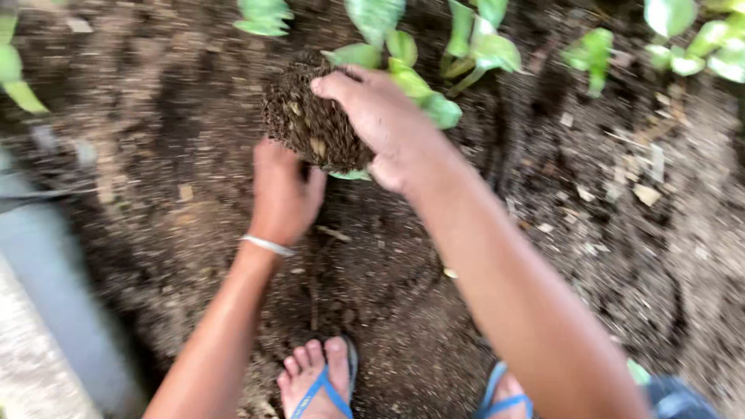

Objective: The person plants several small variegated leafy plants into a raised garden bed. They use their hands to dig small holes, place the plants, and pat the soil around the base to secure them.

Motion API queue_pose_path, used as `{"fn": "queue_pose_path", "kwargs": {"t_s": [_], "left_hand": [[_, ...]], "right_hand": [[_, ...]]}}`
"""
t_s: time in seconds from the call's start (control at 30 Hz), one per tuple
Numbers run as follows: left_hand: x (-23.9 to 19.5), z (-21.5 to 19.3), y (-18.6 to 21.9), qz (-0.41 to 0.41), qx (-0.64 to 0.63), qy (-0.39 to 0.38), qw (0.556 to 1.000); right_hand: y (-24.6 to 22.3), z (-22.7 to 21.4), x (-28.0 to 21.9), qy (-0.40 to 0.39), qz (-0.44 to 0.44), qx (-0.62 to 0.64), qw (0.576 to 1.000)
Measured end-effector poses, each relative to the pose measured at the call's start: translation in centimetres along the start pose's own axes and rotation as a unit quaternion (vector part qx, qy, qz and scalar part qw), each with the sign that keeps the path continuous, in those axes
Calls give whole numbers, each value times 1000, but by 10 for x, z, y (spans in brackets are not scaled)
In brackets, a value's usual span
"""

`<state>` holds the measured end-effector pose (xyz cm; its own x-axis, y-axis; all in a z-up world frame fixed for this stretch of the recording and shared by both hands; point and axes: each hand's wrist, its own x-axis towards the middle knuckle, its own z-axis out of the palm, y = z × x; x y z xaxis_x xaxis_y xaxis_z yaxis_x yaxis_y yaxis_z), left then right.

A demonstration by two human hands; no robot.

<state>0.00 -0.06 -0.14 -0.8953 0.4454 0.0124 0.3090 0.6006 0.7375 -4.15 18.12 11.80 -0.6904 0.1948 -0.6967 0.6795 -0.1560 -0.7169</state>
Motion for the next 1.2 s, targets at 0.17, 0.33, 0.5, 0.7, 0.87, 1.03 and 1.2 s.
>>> {"fn": "queue_pose_path", "kwargs": {"t_s": [0.17,0.33,0.5,0.7,0.87,1.03,1.2], "left_hand": [[7,9,-4,-40,45,62,996],[32,-2,-9,-162,-193,76,965],[52,-21,-22,-280,-450,99,842],[14,-25,-16,-40,9,142,989],[19,-22,-6,0,37,84,996],[49,-8,-7,-67,80,62,993],[56,-3,-22,-131,3,112,985]], "right_hand": [[-38,28,-2,-45,-119,-178,976],[-53,28,-19,2,-166,-307,937],[-27,-4,-37,56,-142,-339,928],[50,-17,-52,81,51,-355,930],[104,-15,-36,103,-49,-319,941],[121,3,-16,139,-165,-387,897],[126,5,-19,141,-265,-451,840]]}}
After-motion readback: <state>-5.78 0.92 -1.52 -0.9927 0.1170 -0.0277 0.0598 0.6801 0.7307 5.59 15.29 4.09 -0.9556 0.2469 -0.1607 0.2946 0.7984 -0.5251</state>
